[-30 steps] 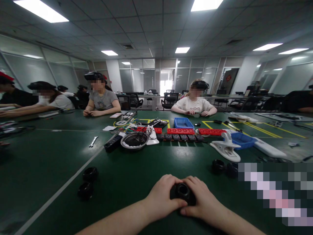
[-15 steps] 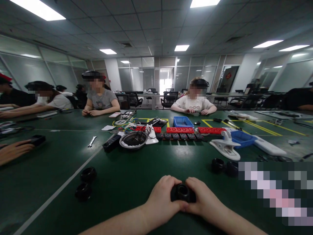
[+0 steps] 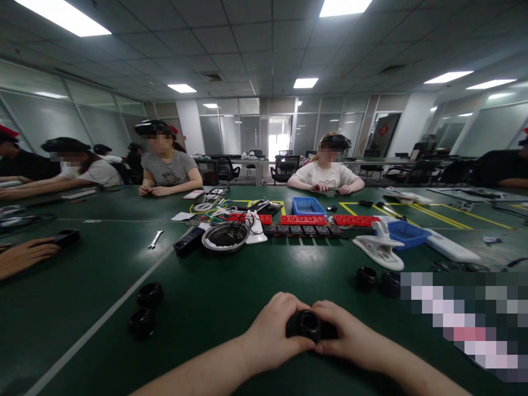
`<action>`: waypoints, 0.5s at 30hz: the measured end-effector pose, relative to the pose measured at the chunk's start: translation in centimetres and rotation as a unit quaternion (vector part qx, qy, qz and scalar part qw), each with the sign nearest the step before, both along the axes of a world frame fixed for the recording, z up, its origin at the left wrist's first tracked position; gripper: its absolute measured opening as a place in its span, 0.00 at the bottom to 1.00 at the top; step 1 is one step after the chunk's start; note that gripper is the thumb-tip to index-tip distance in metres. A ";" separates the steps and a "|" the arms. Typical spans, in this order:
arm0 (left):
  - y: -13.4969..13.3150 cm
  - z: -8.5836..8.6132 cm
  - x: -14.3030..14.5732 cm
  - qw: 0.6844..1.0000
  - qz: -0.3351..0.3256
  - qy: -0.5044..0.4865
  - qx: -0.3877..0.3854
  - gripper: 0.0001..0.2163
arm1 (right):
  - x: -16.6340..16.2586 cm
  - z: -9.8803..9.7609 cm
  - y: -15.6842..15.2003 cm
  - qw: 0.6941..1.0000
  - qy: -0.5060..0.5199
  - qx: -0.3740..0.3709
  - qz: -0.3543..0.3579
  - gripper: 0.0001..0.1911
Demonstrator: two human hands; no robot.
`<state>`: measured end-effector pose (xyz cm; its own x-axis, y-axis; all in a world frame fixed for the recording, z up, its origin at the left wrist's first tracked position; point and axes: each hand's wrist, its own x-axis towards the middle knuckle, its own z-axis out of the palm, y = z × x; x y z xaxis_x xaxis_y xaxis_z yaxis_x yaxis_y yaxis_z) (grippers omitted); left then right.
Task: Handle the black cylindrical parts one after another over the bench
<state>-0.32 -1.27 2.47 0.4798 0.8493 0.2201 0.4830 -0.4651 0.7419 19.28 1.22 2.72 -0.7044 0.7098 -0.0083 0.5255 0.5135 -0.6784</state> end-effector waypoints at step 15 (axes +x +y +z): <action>-0.1 -0.5 0.4 0.999 0.040 0.006 -0.015 0.18 | -1.5 -0.6 -1.3 0.987 -0.072 0.113 -0.084 0.19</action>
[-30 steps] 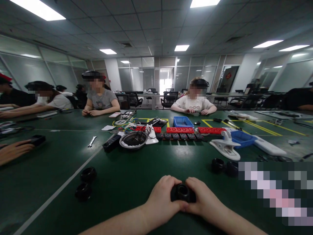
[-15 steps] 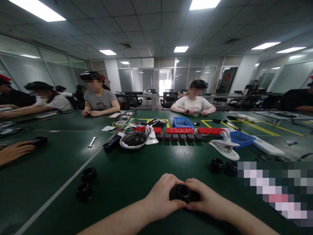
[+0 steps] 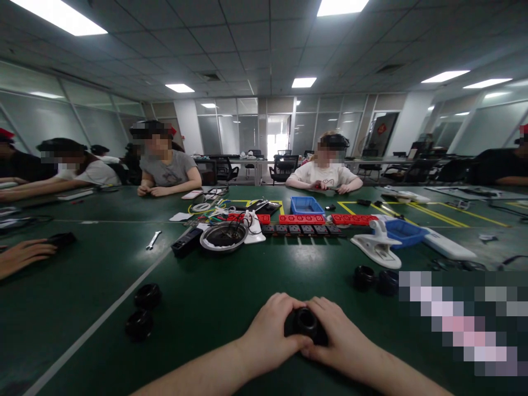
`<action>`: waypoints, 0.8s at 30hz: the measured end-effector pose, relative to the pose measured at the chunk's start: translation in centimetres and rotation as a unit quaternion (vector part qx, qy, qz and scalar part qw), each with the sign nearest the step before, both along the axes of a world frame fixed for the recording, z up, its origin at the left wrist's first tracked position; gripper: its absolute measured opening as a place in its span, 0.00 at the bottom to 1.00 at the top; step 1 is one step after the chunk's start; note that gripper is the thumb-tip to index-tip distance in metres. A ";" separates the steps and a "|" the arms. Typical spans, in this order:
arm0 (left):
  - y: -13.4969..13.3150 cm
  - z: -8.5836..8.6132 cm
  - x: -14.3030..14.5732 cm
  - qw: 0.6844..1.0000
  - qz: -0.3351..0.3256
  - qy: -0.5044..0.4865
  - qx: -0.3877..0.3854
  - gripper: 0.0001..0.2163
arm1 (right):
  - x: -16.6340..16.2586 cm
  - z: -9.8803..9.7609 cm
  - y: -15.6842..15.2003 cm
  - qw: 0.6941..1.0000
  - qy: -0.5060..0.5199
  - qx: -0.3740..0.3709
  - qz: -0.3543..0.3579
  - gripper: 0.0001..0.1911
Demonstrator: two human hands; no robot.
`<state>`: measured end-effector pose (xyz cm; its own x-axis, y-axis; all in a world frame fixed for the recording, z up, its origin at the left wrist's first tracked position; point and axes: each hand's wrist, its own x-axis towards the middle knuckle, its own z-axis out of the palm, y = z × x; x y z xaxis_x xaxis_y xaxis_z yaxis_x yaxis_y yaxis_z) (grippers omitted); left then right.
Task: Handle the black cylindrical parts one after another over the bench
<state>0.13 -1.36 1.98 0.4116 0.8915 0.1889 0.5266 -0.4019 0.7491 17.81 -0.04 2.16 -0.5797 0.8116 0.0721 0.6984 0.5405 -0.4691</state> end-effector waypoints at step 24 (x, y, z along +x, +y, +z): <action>0.1 0.1 -0.3 1.000 -0.012 -0.022 -0.011 0.17 | 0.5 0.0 0.2 1.000 0.010 -0.001 0.007 0.19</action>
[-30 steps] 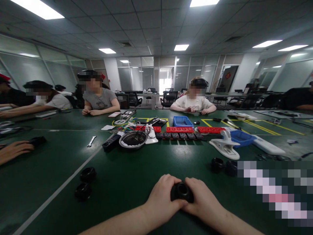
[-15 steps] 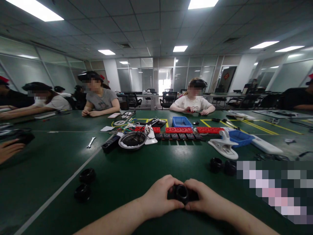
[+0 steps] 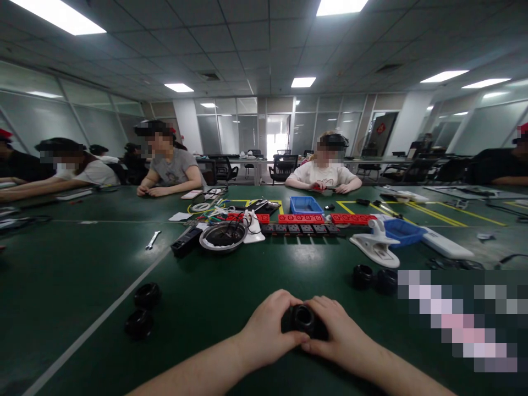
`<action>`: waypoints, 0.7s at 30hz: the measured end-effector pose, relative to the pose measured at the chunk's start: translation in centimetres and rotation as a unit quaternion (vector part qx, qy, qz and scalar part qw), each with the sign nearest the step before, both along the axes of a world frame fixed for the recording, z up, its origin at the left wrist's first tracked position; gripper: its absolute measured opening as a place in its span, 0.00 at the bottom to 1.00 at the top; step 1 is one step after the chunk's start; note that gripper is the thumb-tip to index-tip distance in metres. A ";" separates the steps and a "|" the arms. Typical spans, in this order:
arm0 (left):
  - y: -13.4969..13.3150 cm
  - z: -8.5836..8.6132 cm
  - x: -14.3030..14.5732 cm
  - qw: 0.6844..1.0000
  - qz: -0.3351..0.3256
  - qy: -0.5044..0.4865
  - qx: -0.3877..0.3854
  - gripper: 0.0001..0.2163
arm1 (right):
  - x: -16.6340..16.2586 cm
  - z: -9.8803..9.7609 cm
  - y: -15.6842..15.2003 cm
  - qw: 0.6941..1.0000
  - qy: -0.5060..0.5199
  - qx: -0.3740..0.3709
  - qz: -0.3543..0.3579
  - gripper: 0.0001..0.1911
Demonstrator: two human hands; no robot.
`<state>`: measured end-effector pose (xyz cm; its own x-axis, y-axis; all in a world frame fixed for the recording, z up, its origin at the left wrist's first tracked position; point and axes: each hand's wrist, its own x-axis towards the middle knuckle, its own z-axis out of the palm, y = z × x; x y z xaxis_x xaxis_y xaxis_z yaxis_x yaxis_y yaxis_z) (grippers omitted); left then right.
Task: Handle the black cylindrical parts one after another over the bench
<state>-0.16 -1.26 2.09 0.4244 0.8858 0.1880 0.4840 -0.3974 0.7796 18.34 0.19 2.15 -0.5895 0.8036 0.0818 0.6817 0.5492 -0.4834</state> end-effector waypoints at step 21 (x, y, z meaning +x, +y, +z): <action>0.3 -0.6 0.2 0.999 0.044 0.011 -0.024 0.19 | -0.6 -0.5 -0.2 0.996 -0.049 0.041 -0.067 0.19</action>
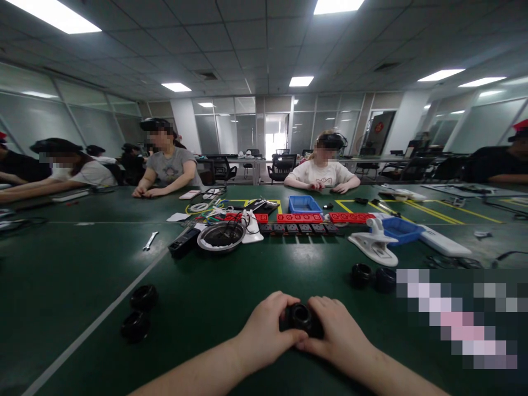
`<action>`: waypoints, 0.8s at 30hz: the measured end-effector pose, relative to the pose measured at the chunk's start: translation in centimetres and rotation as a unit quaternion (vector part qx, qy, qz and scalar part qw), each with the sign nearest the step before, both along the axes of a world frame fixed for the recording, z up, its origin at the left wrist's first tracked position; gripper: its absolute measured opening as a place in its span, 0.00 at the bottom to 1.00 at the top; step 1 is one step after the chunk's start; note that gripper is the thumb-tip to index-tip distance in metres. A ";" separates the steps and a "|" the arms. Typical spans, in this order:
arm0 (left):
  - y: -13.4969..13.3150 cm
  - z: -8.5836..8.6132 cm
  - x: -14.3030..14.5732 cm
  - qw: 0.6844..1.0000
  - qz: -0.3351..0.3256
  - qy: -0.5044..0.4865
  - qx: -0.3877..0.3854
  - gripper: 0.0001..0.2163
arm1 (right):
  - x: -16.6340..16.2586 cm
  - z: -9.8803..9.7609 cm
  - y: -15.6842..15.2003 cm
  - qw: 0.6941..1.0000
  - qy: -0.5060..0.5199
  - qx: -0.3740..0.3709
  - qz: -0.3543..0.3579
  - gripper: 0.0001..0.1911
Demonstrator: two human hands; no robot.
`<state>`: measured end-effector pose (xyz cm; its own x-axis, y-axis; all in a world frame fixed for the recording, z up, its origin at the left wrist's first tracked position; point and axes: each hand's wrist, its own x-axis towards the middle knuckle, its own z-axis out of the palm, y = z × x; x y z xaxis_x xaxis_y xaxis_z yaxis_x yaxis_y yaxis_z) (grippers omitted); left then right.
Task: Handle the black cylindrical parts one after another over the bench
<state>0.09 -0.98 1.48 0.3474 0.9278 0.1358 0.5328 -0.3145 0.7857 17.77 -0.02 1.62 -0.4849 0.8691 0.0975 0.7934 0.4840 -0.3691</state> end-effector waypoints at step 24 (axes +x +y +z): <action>-0.7 -0.2 0.5 1.000 0.029 0.001 -0.002 0.17 | -0.2 -0.5 0.2 1.000 0.006 0.003 0.007 0.15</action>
<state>0.63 -1.68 1.32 0.2928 0.9471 0.1311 0.5518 -0.2793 0.7858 17.53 0.16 1.15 -0.4958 0.8617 0.1078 0.7824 0.4971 -0.3752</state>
